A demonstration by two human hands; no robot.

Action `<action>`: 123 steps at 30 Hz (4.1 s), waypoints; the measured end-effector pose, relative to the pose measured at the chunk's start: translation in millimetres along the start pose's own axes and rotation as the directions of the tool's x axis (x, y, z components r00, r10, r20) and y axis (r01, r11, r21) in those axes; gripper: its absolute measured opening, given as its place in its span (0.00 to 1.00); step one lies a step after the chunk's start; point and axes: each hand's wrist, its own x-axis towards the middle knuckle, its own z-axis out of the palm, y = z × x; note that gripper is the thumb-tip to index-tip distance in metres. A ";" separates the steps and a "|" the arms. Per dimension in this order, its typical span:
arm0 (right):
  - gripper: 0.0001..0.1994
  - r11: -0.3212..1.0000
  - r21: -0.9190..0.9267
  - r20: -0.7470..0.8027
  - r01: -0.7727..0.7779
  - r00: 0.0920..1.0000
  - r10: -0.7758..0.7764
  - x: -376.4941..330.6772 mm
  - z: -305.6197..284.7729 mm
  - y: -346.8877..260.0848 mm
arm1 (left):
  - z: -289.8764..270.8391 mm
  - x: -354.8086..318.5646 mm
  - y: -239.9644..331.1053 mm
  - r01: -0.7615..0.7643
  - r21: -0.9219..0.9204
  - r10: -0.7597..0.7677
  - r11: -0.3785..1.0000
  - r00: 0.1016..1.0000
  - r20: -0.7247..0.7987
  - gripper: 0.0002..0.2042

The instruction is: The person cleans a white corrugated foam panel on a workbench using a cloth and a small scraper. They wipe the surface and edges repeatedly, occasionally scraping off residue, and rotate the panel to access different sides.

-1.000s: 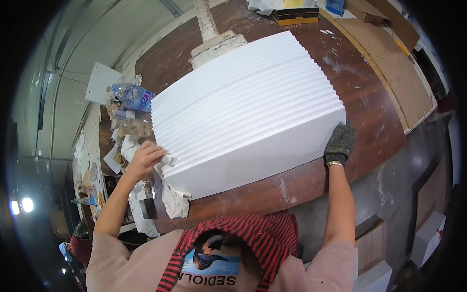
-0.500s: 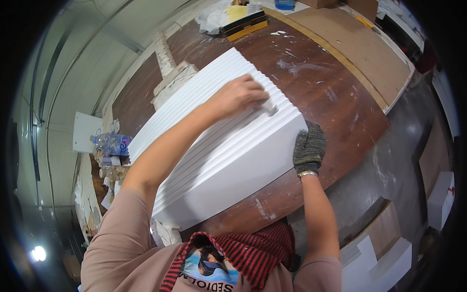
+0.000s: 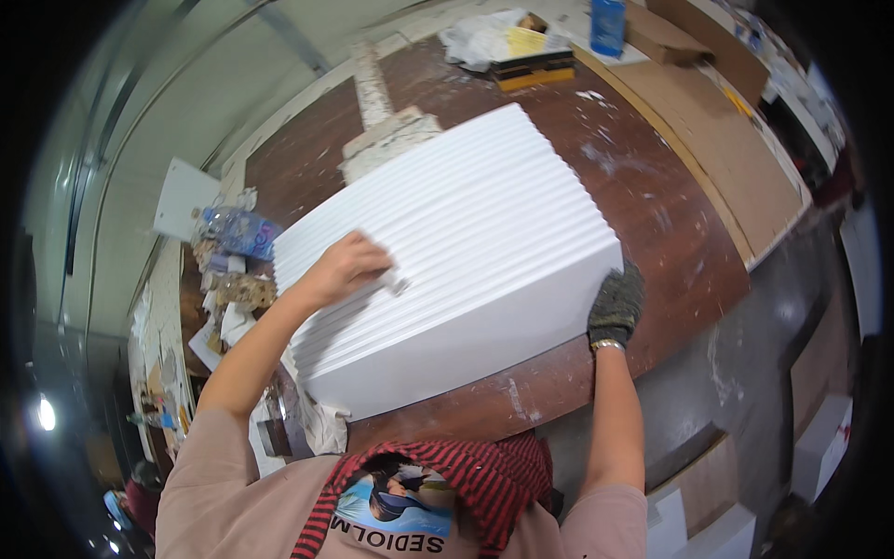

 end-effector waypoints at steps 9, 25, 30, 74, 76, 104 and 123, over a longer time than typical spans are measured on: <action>0.20 0.958 0.283 -0.138 -0.042 0.987 0.084 11.0 -79.3 -61.2 | 5.1 -237.5 68.8 0.503 -0.760 -0.879 0.412 0.438 -0.188 0.17; 0.15 0.452 0.805 0.449 -0.384 -0.103 -0.887 -137.0 -157.7 -328.2 | 72.9 -228.6 190.9 -0.369 -0.921 -0.814 -0.128 0.569 -0.115 0.30; 0.20 0.377 0.290 0.581 -0.880 -0.151 -0.800 -188.9 -158.3 -364.7 | 86.0 -322.4 175.1 -0.173 -0.969 -0.913 0.175 0.339 -0.225 0.16; 0.06 0.238 0.292 0.733 -0.926 0.057 -0.678 -313.7 -54.4 -519.0 | 57.6 -531.5 -6.7 0.418 -0.840 -0.889 0.345 -0.141 -0.435 0.05; 0.06 0.144 0.164 0.755 -0.976 0.031 -0.654 -309.5 -61.0 -538.4 | 65.6 -535.7 -5.5 0.159 -0.945 -0.937 0.284 -0.165 -0.309 0.06; 0.12 0.154 0.022 0.736 -0.988 -0.088 -0.671 -327.2 -68.3 -604.6 | 74.5 -504.1 40.7 -0.240 -0.962 -0.991 0.131 -0.049 -0.122 0.04; 0.07 0.188 0.068 0.738 -0.980 -0.078 -0.670 -331.5 -76.8 -605.6 | 78.3 -508.1 34.9 -0.310 -0.943 -0.991 0.121 -0.086 -0.099 0.05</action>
